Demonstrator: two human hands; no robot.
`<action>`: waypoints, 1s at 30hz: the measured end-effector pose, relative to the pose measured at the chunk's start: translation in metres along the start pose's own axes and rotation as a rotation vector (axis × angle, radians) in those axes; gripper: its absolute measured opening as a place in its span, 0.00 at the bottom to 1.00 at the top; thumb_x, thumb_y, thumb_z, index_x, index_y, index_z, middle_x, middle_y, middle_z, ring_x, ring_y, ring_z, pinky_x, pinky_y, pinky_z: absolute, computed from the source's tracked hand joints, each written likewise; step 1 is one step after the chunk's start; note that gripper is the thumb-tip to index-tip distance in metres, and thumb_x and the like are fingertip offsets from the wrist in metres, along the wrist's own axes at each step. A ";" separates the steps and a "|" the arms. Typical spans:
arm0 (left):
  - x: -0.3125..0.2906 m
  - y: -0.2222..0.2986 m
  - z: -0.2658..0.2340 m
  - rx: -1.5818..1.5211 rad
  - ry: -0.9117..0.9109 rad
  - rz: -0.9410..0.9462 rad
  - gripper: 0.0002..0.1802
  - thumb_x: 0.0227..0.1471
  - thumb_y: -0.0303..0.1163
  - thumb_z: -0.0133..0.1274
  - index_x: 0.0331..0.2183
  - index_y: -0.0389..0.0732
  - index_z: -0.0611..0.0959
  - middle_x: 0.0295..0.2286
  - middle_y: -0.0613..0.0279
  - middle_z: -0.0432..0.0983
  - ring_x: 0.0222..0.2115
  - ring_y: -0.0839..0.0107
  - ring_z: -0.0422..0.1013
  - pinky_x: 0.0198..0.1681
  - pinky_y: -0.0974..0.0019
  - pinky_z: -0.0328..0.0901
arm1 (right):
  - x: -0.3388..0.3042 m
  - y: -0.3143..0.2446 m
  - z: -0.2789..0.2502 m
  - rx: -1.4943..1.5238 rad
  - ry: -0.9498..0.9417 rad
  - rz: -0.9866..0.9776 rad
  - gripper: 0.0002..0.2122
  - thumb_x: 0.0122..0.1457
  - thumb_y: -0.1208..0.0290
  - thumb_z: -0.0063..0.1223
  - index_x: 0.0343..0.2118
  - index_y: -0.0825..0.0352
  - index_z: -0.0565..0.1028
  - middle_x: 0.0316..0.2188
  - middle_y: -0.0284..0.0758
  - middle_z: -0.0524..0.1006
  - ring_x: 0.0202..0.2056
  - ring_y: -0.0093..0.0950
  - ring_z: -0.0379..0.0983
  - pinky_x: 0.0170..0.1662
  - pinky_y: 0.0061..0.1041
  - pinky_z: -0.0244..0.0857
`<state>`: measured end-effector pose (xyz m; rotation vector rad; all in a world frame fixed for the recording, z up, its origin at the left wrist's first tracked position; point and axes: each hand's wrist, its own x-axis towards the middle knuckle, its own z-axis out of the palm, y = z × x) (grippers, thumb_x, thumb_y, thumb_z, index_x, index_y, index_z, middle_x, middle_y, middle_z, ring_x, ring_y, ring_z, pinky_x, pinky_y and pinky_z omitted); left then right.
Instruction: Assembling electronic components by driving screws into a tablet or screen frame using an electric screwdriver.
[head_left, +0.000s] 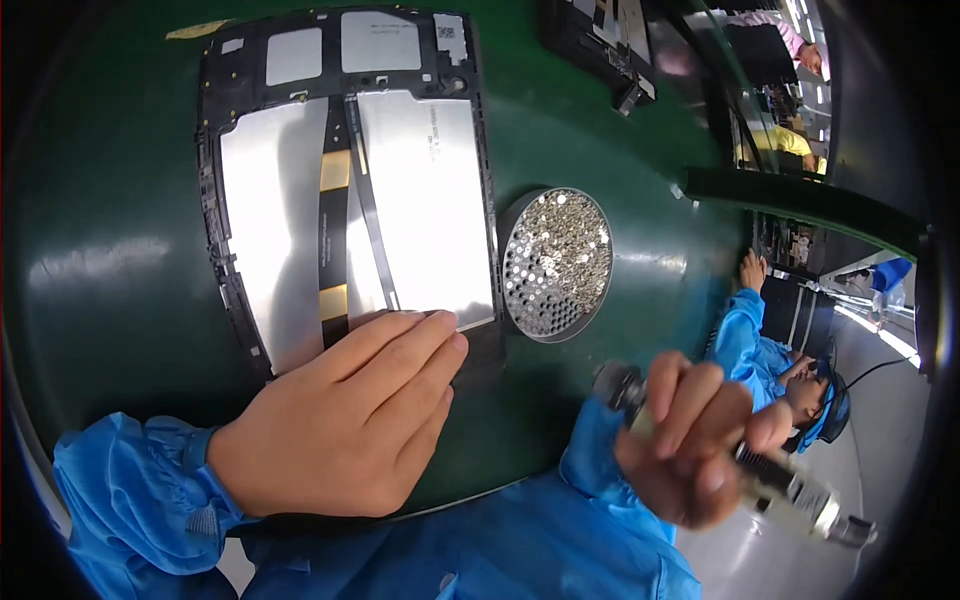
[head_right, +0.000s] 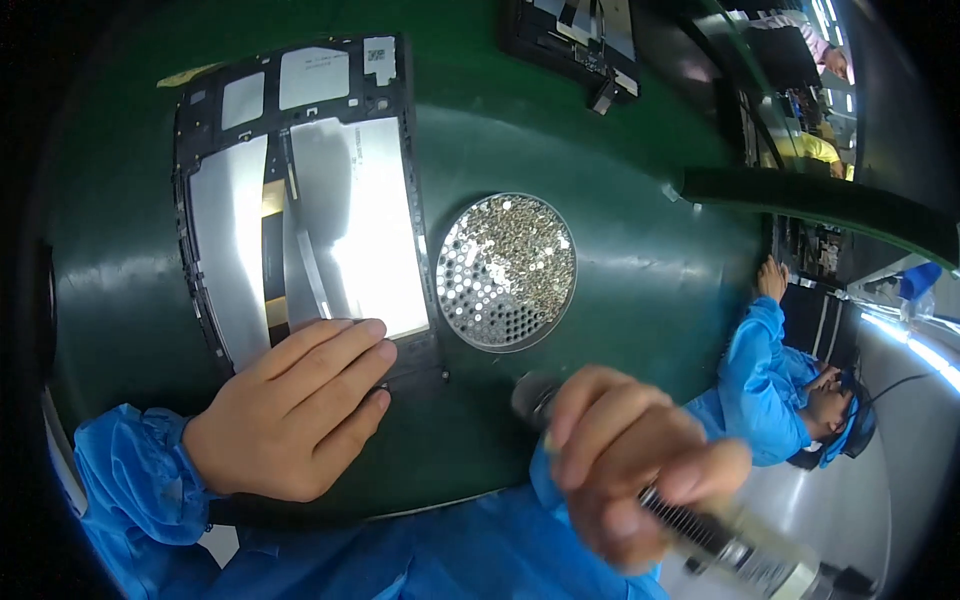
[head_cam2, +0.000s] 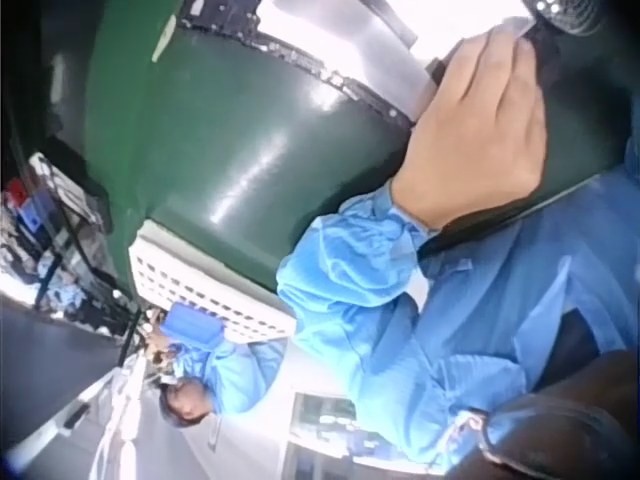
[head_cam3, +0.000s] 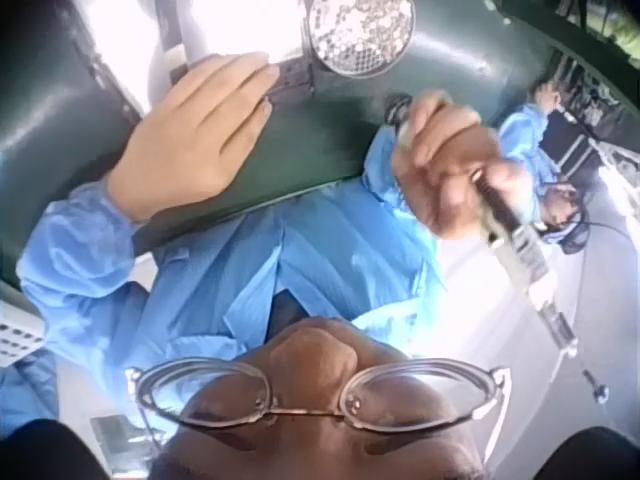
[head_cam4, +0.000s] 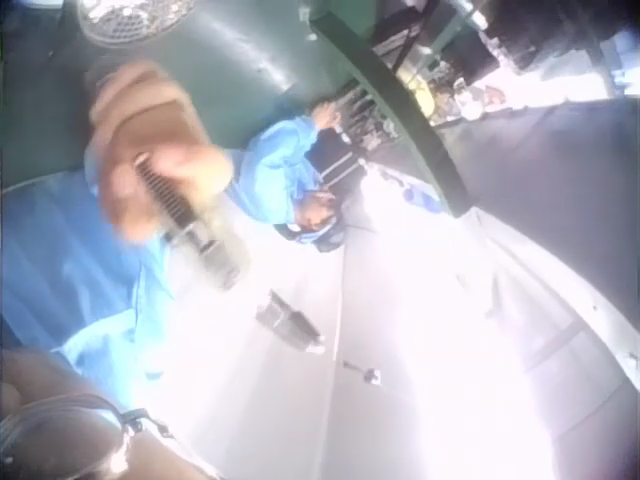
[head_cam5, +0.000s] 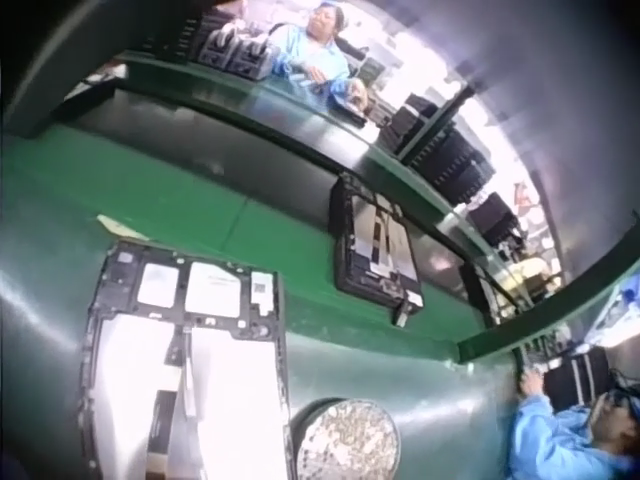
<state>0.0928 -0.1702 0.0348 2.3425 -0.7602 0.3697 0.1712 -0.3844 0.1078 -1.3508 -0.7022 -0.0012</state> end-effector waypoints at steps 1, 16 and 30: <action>0.001 -0.002 0.002 -0.004 -0.001 -0.004 0.09 0.42 0.24 0.60 0.30 0.33 0.84 0.40 0.43 0.76 0.45 0.51 0.72 0.50 0.53 0.67 | -0.001 -0.005 0.003 0.008 -0.082 0.059 0.15 0.50 0.75 0.55 0.41 0.60 0.66 0.18 0.29 0.67 0.21 0.25 0.67 0.28 0.28 0.62; 0.015 0.005 0.008 -0.040 0.027 -0.010 0.05 0.43 0.24 0.59 0.27 0.33 0.84 0.38 0.46 0.77 0.44 0.54 0.72 0.50 0.55 0.67 | -0.010 0.012 0.024 0.048 -0.227 0.129 0.14 0.50 0.79 0.54 0.39 0.63 0.65 0.17 0.29 0.68 0.18 0.24 0.66 0.23 0.26 0.63; 0.018 0.001 0.006 -0.044 0.012 0.020 0.05 0.42 0.25 0.59 0.26 0.34 0.84 0.36 0.47 0.77 0.43 0.53 0.73 0.49 0.54 0.68 | -0.003 0.019 0.019 0.120 -0.291 0.132 0.15 0.45 0.82 0.55 0.37 0.67 0.66 0.17 0.34 0.70 0.18 0.28 0.67 0.25 0.32 0.65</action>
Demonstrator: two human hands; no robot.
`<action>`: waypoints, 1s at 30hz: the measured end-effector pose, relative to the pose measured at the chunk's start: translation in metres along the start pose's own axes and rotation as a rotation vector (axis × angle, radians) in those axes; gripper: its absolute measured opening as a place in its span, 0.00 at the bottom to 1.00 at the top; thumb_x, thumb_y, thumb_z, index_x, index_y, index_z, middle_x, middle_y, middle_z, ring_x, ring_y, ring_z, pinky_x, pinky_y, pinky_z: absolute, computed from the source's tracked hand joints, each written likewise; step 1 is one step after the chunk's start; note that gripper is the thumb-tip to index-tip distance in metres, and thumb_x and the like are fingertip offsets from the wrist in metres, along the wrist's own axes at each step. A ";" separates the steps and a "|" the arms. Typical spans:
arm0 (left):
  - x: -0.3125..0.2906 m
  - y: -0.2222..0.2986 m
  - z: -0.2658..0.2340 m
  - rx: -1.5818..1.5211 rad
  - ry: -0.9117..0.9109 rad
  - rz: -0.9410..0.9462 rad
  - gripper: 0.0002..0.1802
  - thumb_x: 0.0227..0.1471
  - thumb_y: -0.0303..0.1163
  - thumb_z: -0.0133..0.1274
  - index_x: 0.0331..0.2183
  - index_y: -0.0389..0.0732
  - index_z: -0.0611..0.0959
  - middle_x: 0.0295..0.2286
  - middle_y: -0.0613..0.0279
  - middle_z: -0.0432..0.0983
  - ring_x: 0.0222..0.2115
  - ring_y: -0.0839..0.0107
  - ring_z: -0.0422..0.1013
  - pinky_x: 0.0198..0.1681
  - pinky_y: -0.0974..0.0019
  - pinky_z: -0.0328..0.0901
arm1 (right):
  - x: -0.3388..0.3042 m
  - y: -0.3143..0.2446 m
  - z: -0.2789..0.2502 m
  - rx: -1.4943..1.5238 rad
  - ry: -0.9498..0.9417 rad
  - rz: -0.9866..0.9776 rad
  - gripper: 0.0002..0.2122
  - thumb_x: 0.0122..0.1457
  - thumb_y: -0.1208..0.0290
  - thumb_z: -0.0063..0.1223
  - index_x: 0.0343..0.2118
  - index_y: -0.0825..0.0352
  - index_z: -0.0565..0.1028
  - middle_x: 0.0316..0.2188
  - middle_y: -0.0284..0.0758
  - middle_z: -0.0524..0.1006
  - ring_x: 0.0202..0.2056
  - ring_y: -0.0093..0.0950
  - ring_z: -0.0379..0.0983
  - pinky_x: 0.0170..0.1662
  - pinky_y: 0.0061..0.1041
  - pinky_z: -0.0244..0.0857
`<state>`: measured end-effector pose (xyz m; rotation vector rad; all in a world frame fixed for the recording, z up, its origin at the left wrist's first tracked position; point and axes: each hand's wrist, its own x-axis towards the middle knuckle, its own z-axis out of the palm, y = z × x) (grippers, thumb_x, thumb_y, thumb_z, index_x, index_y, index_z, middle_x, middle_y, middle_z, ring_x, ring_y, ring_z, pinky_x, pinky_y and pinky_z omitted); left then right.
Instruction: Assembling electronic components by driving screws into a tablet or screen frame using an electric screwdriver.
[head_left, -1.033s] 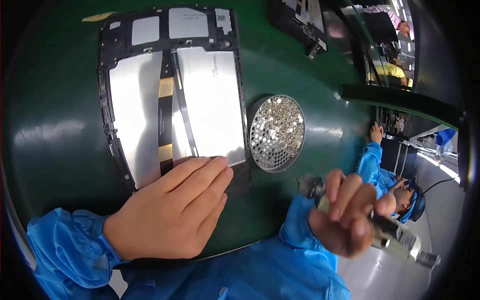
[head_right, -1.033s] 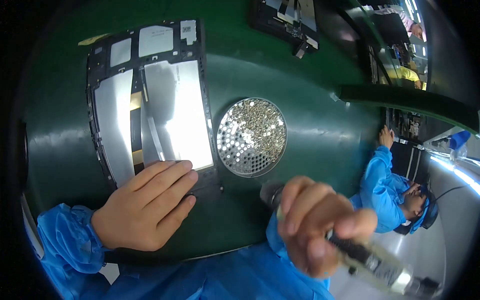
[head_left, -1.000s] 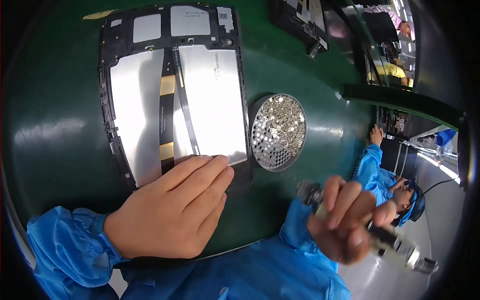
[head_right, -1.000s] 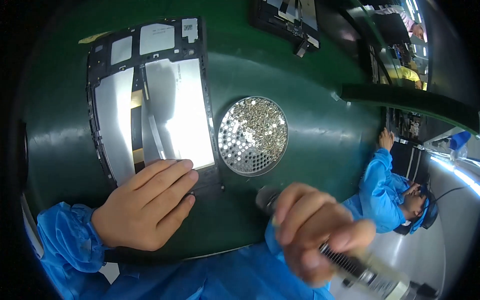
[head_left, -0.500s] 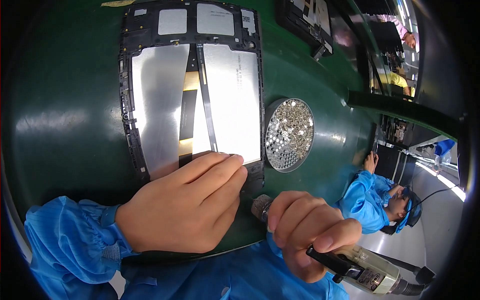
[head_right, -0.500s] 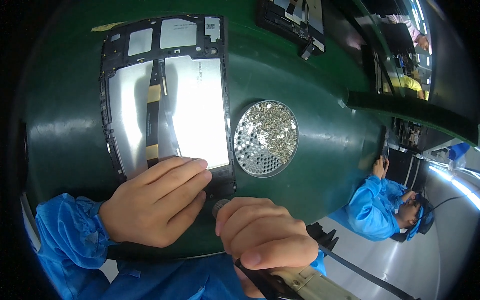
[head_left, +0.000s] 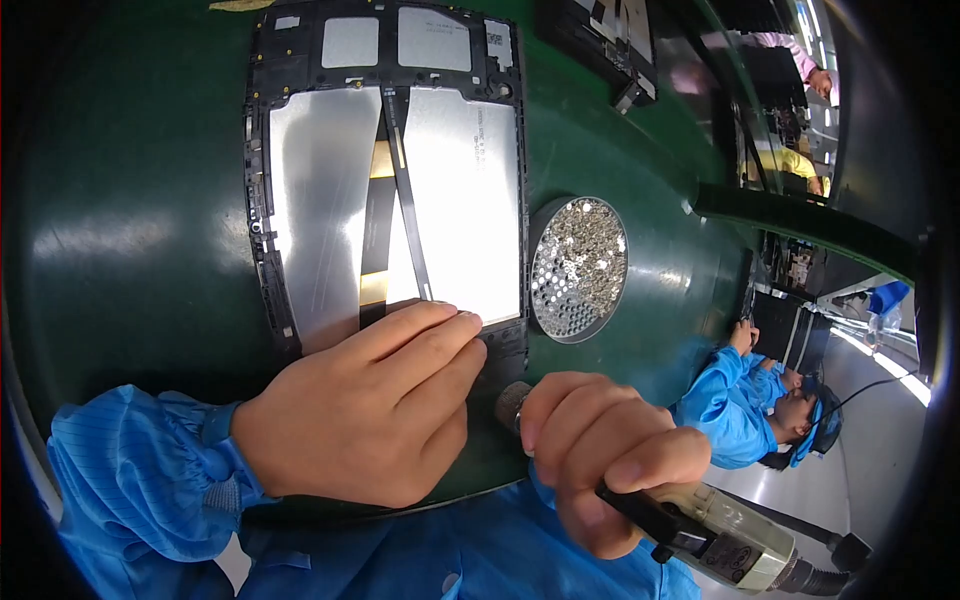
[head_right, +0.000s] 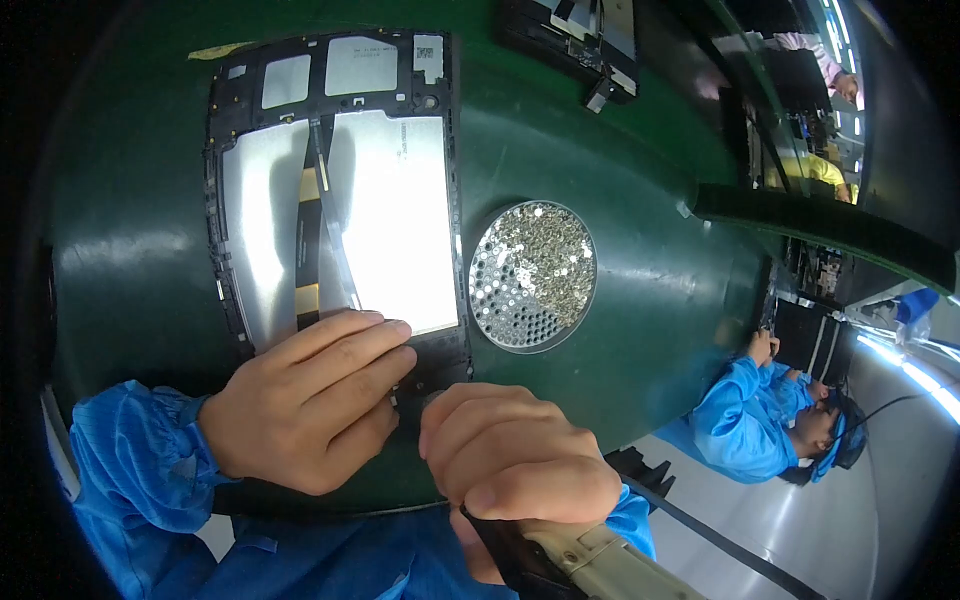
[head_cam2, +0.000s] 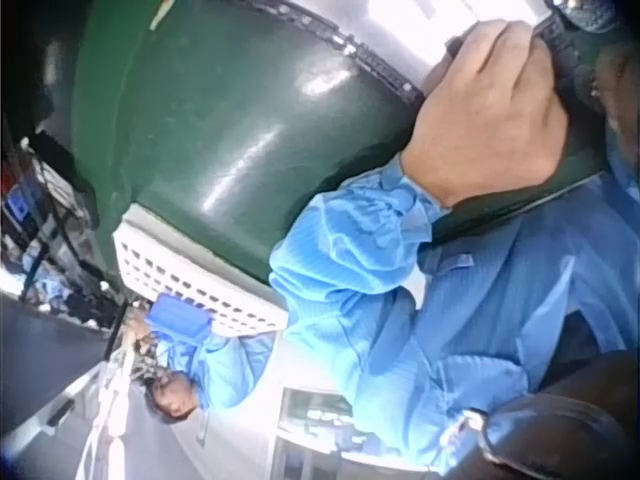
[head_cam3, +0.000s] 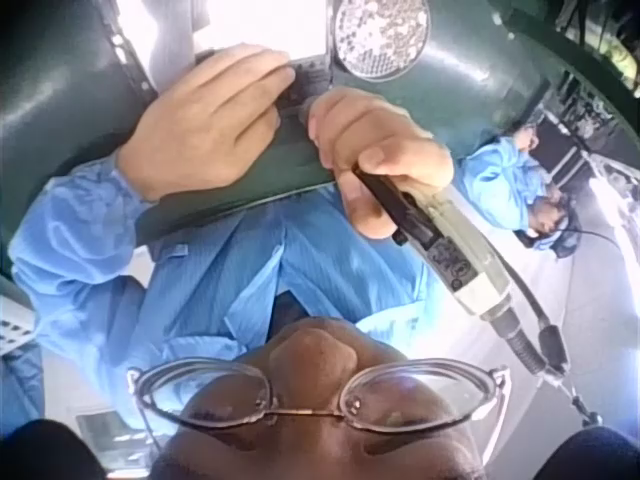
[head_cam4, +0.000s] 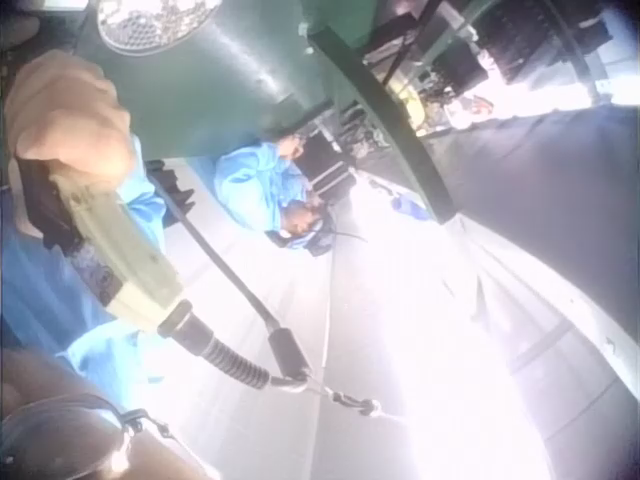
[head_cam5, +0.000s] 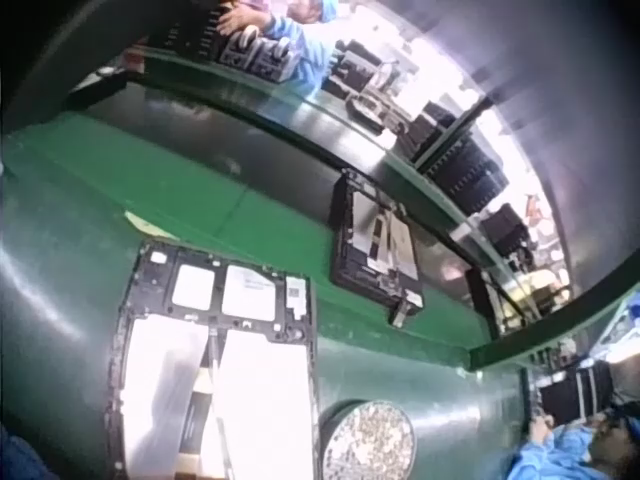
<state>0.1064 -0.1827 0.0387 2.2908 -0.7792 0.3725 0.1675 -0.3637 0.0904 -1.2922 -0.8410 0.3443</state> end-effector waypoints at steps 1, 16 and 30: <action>0.000 0.000 0.000 0.005 -0.001 0.004 0.05 0.42 0.25 0.59 0.26 0.34 0.84 0.36 0.47 0.77 0.43 0.53 0.73 0.49 0.54 0.68 | -0.002 0.000 0.001 0.058 0.028 -0.005 0.16 0.43 0.84 0.56 0.37 0.71 0.68 0.18 0.38 0.71 0.19 0.32 0.67 0.27 0.36 0.66; -0.046 -0.021 -0.034 -0.112 -0.002 -0.075 0.06 0.44 0.27 0.60 0.27 0.36 0.81 0.38 0.51 0.76 0.45 0.54 0.71 0.48 0.55 0.67 | 0.001 -0.012 -0.016 -0.205 0.314 -0.079 0.14 0.50 0.73 0.55 0.41 0.63 0.69 0.16 0.32 0.67 0.21 0.26 0.66 0.29 0.31 0.61; -0.050 -0.017 -0.052 0.118 -0.151 -0.006 0.13 0.42 0.31 0.60 0.31 0.36 0.79 0.43 0.50 0.71 0.51 0.51 0.65 0.55 0.48 0.60 | -0.001 -0.004 -0.012 -0.105 0.529 -0.138 0.14 0.46 0.75 0.54 0.38 0.64 0.68 0.16 0.34 0.67 0.20 0.27 0.64 0.31 0.31 0.61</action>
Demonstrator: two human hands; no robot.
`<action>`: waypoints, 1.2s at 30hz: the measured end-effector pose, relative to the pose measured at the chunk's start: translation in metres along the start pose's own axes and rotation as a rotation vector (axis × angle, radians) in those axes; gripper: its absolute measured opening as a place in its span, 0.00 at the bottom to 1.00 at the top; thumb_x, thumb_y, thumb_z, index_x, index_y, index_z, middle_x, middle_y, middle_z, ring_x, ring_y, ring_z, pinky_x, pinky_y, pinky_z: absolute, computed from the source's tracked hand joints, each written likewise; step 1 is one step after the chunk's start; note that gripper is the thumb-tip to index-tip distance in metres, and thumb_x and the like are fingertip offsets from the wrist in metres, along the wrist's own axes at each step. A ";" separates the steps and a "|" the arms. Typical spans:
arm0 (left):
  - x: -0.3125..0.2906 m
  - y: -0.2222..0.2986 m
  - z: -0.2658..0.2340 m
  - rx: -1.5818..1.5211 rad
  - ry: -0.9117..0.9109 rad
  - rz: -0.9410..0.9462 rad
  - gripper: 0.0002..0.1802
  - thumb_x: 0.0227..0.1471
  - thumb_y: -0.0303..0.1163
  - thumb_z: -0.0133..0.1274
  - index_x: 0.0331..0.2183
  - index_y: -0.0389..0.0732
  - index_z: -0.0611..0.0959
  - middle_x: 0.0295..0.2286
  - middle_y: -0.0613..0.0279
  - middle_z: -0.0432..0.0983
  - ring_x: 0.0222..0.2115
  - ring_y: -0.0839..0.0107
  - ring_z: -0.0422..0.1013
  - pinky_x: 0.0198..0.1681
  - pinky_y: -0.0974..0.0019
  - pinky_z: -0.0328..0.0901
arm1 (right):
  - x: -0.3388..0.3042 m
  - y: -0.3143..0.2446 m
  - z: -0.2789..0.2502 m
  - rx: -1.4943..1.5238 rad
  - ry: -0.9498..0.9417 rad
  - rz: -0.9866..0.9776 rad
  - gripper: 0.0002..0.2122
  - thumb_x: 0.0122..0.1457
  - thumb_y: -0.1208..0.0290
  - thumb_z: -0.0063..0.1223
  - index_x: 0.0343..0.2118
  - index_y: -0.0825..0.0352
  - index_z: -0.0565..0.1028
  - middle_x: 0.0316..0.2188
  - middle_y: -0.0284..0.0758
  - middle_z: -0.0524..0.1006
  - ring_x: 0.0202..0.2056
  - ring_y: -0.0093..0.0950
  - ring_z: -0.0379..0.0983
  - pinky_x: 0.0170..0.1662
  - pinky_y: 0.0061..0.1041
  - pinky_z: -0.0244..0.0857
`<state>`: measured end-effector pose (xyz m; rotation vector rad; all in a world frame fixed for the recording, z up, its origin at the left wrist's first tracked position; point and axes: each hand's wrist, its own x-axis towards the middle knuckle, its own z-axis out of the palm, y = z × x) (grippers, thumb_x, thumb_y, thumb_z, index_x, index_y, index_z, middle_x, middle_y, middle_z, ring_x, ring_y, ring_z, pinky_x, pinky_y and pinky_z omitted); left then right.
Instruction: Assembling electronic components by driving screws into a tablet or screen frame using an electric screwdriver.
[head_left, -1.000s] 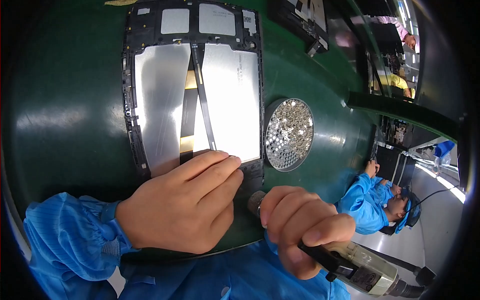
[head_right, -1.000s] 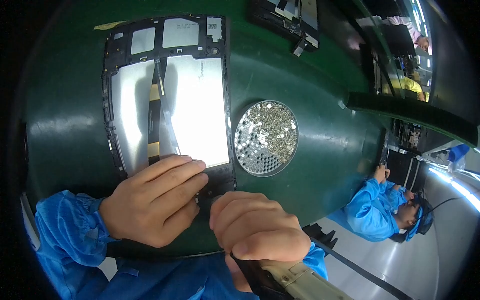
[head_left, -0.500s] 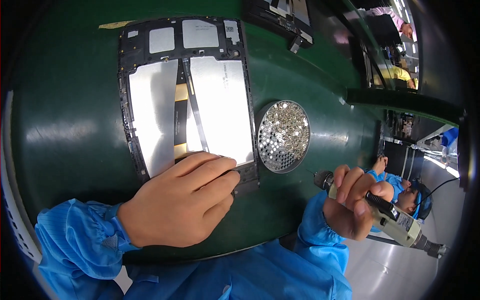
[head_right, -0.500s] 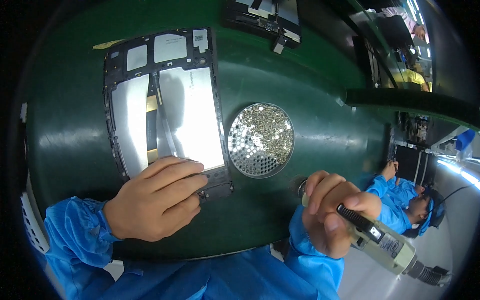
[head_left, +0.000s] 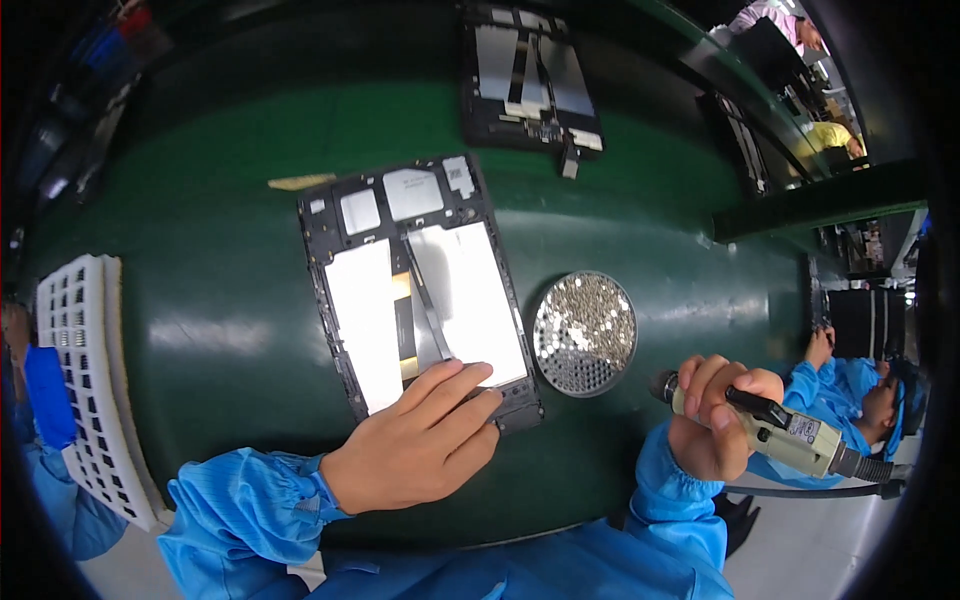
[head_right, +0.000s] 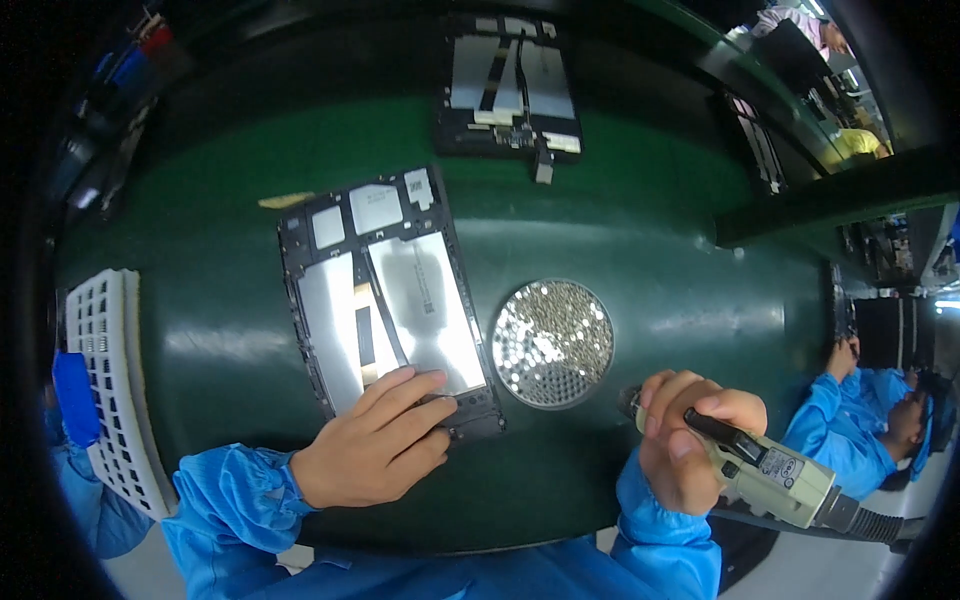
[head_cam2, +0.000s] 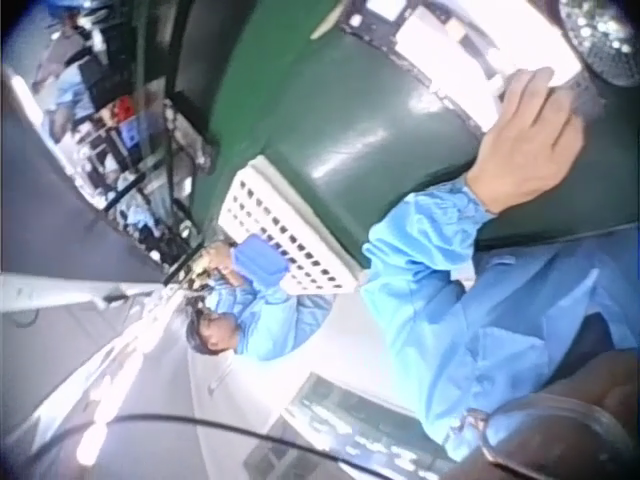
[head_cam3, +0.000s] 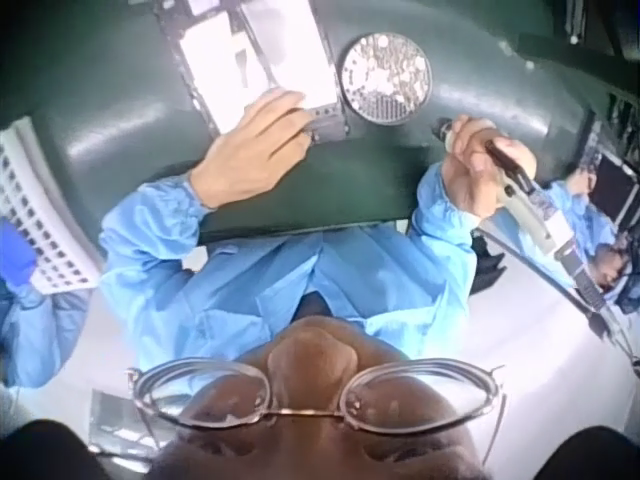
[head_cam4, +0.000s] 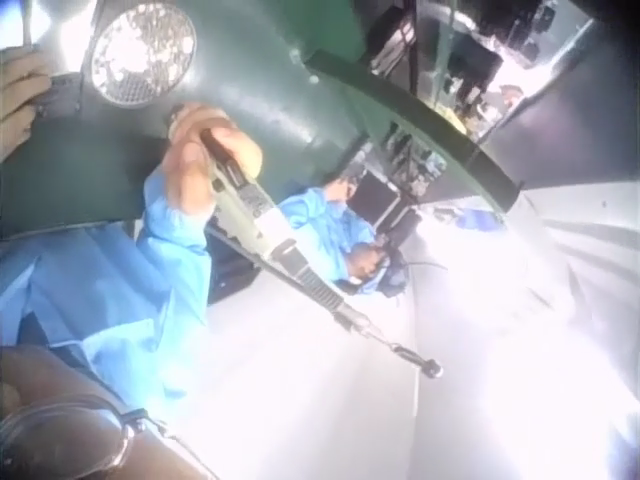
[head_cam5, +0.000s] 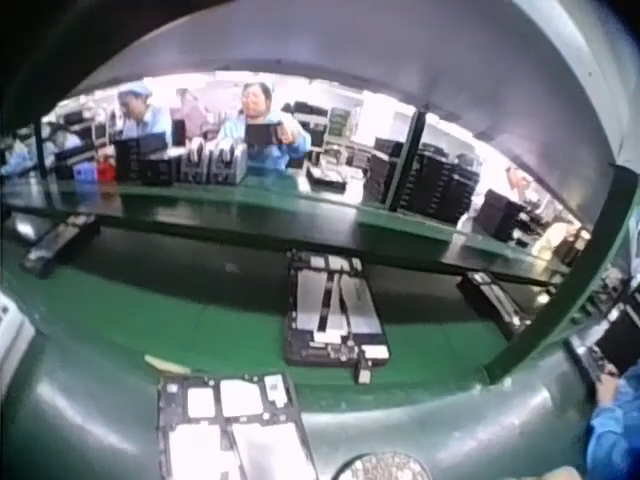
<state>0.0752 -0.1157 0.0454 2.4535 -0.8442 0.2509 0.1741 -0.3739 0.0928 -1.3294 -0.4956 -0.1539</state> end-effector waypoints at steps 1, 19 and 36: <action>0.002 -0.004 -0.002 -0.026 -0.011 -0.044 0.14 0.43 0.30 0.59 0.34 0.36 0.78 0.43 0.50 0.71 0.52 0.49 0.65 0.56 0.47 0.59 | -0.002 0.000 -0.005 0.000 0.001 0.004 0.15 0.46 0.75 0.54 0.39 0.64 0.67 0.16 0.33 0.67 0.20 0.27 0.64 0.31 0.30 0.61; 0.130 -0.187 -0.015 0.331 0.112 -0.280 0.38 0.35 0.27 0.62 0.53 0.43 0.70 0.54 0.49 0.62 0.55 0.46 0.60 0.53 0.52 0.64 | 0.004 -0.001 -0.021 0.009 0.085 -0.030 0.18 0.49 0.76 0.55 0.44 0.67 0.65 0.20 0.35 0.70 0.21 0.26 0.66 0.29 0.30 0.63; 0.147 -0.150 -0.027 0.809 0.265 -0.427 0.24 0.36 0.25 0.56 0.42 0.40 0.74 0.45 0.55 0.72 0.46 0.57 0.68 0.40 0.52 0.67 | 0.005 0.000 -0.033 -0.005 0.171 0.065 0.23 0.48 0.83 0.52 0.49 0.70 0.64 0.24 0.36 0.74 0.23 0.20 0.68 0.28 0.18 0.63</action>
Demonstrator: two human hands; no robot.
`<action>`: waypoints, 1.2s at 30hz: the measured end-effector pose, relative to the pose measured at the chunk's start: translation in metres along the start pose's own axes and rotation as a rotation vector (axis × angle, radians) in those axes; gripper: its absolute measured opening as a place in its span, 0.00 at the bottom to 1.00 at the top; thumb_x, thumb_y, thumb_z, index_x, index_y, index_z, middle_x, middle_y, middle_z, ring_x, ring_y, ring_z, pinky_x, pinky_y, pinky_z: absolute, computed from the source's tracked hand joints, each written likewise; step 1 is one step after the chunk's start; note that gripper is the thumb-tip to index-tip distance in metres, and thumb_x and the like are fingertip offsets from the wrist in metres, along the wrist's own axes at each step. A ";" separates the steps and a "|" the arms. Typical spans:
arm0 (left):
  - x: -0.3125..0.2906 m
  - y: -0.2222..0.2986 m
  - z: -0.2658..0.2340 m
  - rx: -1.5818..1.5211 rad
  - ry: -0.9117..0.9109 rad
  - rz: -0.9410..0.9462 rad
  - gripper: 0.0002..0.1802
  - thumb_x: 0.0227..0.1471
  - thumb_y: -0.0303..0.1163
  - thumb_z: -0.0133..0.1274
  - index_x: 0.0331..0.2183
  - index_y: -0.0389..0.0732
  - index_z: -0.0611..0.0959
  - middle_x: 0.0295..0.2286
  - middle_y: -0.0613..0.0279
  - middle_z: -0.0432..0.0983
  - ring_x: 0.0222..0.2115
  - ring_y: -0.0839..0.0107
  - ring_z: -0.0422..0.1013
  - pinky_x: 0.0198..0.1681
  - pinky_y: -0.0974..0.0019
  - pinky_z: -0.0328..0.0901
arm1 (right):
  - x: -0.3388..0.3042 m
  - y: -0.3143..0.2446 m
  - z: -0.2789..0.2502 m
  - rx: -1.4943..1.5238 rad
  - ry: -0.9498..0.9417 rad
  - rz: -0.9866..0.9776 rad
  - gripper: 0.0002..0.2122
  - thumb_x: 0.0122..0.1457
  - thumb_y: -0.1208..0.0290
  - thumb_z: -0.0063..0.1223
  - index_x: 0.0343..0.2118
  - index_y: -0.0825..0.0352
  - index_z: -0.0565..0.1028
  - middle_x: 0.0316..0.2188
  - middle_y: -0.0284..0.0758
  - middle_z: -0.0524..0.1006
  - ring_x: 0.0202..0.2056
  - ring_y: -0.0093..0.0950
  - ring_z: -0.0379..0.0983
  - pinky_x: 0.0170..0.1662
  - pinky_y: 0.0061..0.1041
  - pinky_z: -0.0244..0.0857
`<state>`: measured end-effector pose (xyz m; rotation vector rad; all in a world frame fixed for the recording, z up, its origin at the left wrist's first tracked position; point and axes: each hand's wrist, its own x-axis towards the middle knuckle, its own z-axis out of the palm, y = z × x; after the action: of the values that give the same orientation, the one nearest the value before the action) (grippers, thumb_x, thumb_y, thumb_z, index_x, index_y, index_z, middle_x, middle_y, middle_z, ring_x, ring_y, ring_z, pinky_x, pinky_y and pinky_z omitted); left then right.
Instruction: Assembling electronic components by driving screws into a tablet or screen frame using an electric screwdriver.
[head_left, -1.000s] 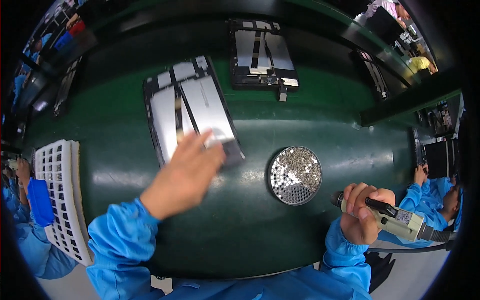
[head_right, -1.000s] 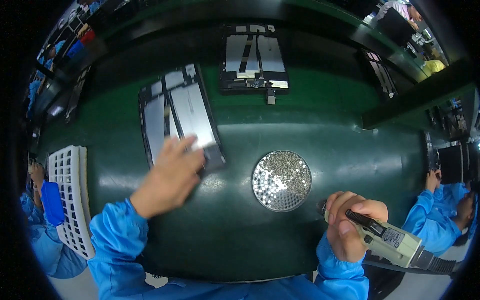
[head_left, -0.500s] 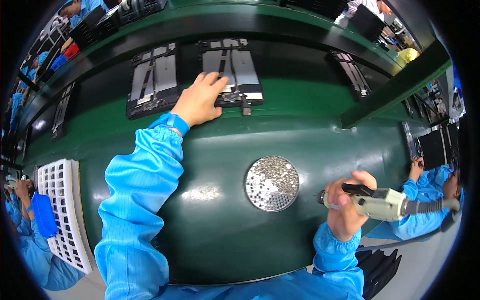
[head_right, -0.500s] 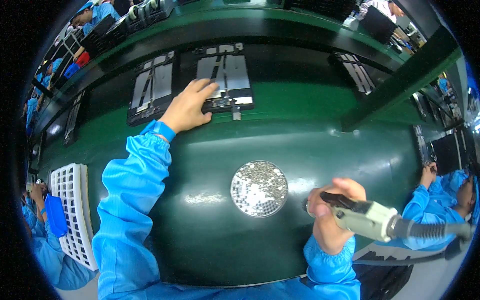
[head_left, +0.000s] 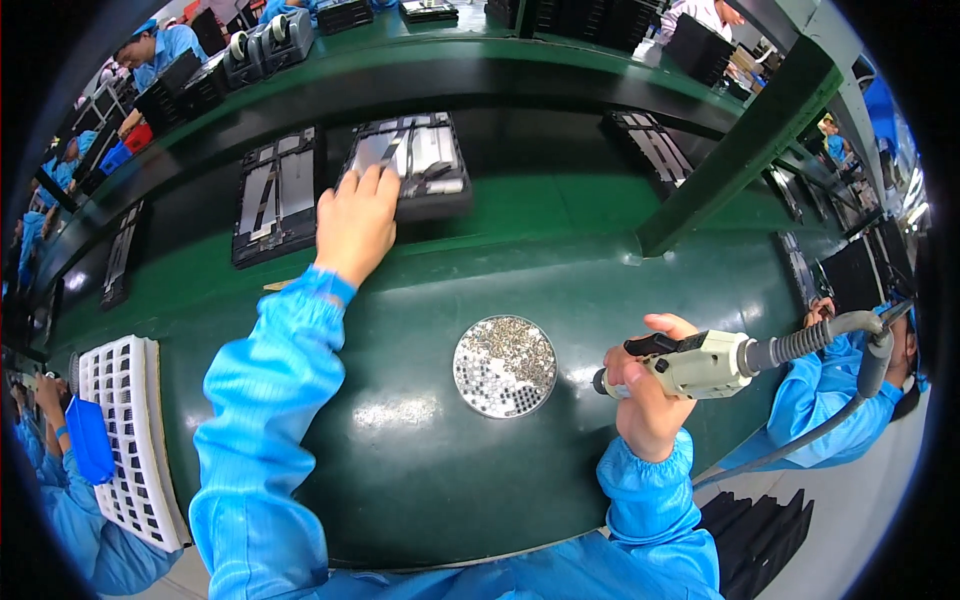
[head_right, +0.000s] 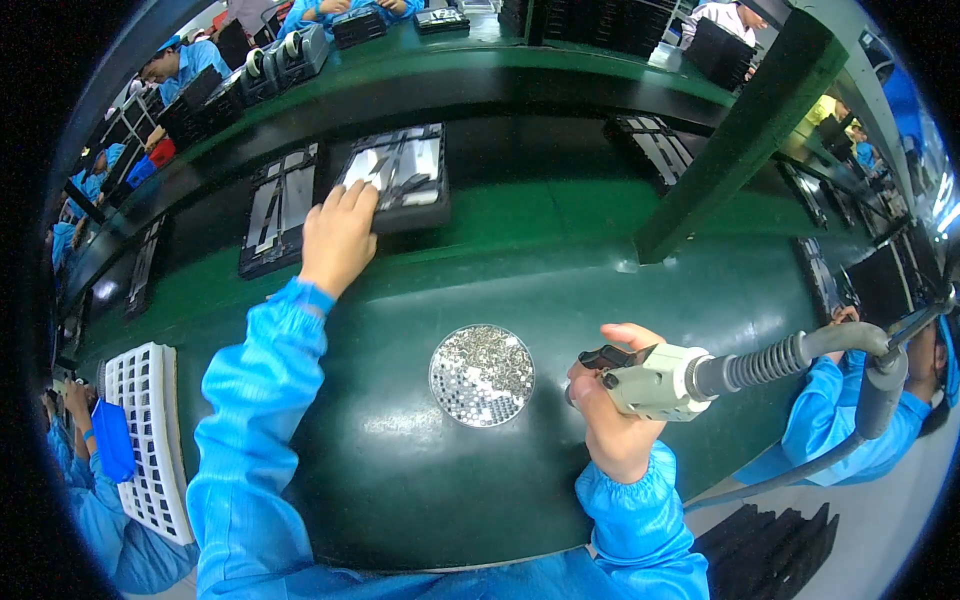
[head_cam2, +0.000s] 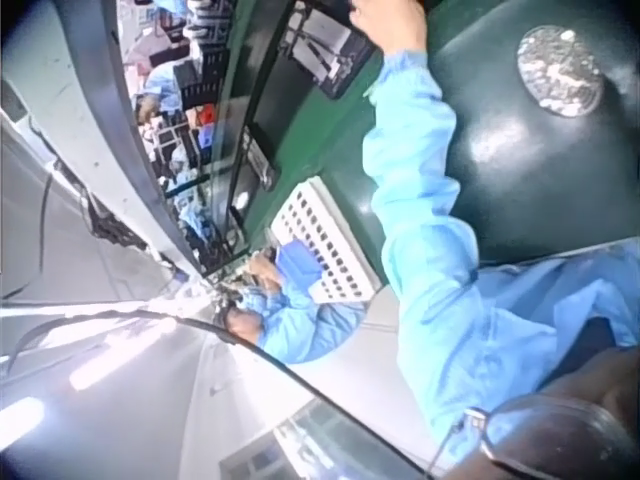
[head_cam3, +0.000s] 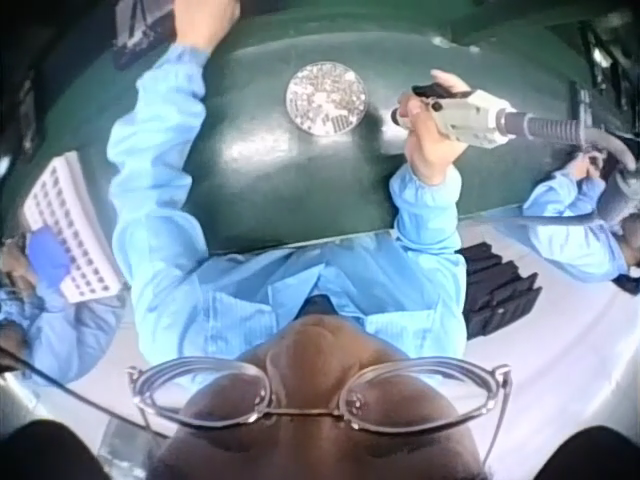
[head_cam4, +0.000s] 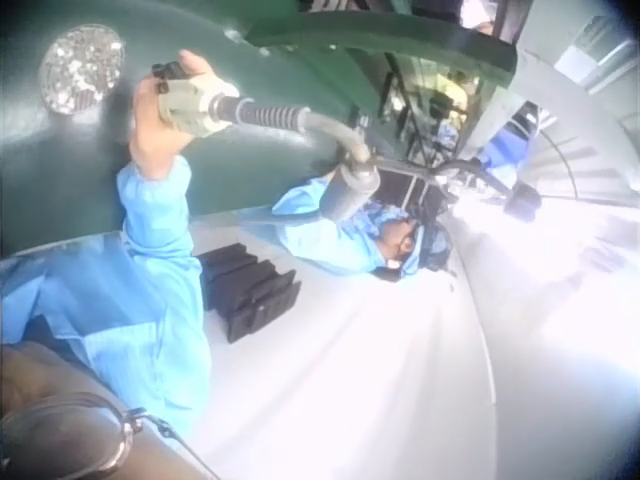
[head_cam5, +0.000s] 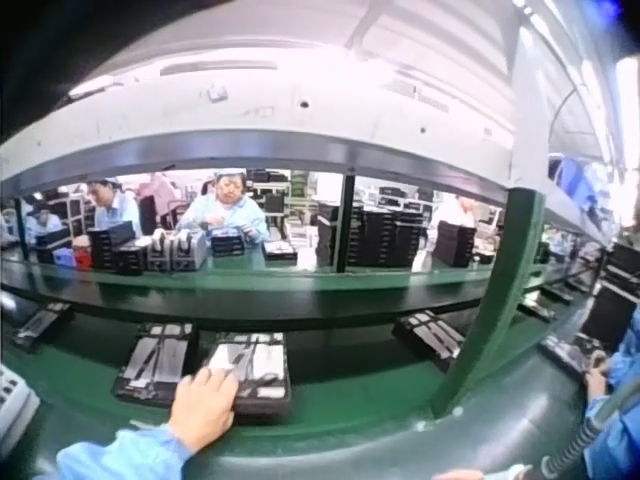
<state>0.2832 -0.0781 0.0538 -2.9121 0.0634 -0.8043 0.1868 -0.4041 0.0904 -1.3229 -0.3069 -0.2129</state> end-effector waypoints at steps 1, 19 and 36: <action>-0.017 0.002 -0.017 0.010 0.024 0.018 0.28 0.34 0.23 0.57 0.43 0.39 0.74 0.45 0.56 0.72 0.47 0.57 0.67 0.42 0.54 0.66 | -0.001 0.000 -0.001 0.006 0.002 0.002 0.23 0.48 0.83 0.52 0.49 0.70 0.64 0.24 0.36 0.74 0.23 0.20 0.68 0.28 0.18 0.63; -0.208 0.066 -0.158 -0.442 -0.332 -0.082 0.29 0.34 0.31 0.66 0.42 0.31 0.77 0.45 0.44 0.68 0.47 0.45 0.65 0.49 0.53 0.63 | -0.005 0.000 0.009 0.009 -0.048 -0.042 0.22 0.48 0.77 0.53 0.48 0.73 0.65 0.20 0.36 0.71 0.21 0.25 0.66 0.31 0.29 0.65; -0.202 0.068 -0.121 -0.733 -0.113 0.350 0.13 0.38 0.23 0.61 0.32 0.32 0.81 0.34 0.55 0.74 0.35 0.60 0.71 0.37 0.61 0.67 | -0.007 0.004 0.009 -0.079 -0.070 -0.070 0.20 0.50 0.73 0.49 0.47 0.71 0.66 0.19 0.33 0.68 0.22 0.25 0.63 0.33 0.32 0.61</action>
<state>0.0476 -0.1439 0.0456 -3.4206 1.0267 -0.6477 0.1805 -0.3948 0.0860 -1.4014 -0.4081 -0.2396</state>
